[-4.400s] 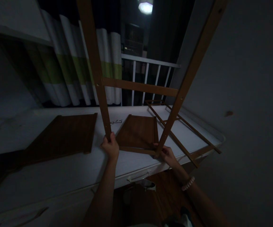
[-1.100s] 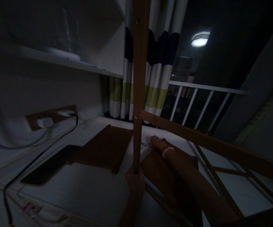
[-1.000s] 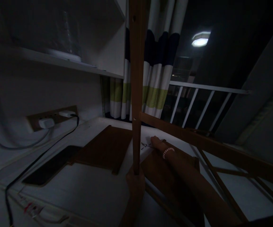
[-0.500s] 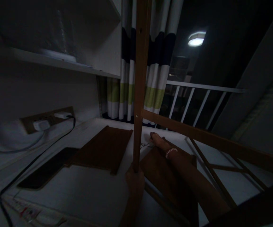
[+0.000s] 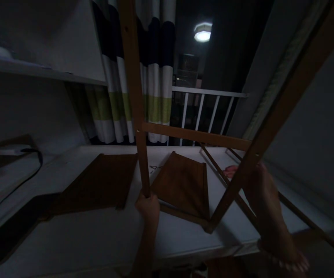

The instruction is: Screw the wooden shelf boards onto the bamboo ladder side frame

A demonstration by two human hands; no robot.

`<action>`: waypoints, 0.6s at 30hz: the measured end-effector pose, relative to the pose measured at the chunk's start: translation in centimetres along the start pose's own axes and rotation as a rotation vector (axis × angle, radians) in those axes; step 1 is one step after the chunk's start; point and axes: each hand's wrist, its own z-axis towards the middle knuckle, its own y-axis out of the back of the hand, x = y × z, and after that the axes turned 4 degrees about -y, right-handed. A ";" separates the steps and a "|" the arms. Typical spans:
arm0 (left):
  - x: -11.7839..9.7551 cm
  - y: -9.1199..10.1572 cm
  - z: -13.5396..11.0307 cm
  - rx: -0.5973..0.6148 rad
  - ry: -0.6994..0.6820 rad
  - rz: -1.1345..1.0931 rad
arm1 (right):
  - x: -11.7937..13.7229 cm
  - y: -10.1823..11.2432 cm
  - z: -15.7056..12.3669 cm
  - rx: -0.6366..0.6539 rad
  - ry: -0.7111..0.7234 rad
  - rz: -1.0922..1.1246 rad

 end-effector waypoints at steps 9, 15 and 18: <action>-0.5 0.5 -0.6 -0.067 -0.060 -0.025 | -1.3 -4.3 -8.1 -0.286 0.156 0.013; 0.5 0.7 -0.8 -0.063 -0.059 -0.057 | -2.3 -4.9 -7.1 -0.358 0.257 -0.008; 0.5 1.0 -0.6 -0.035 -0.081 -0.091 | -2.5 -4.8 -6.3 -0.381 0.273 -0.041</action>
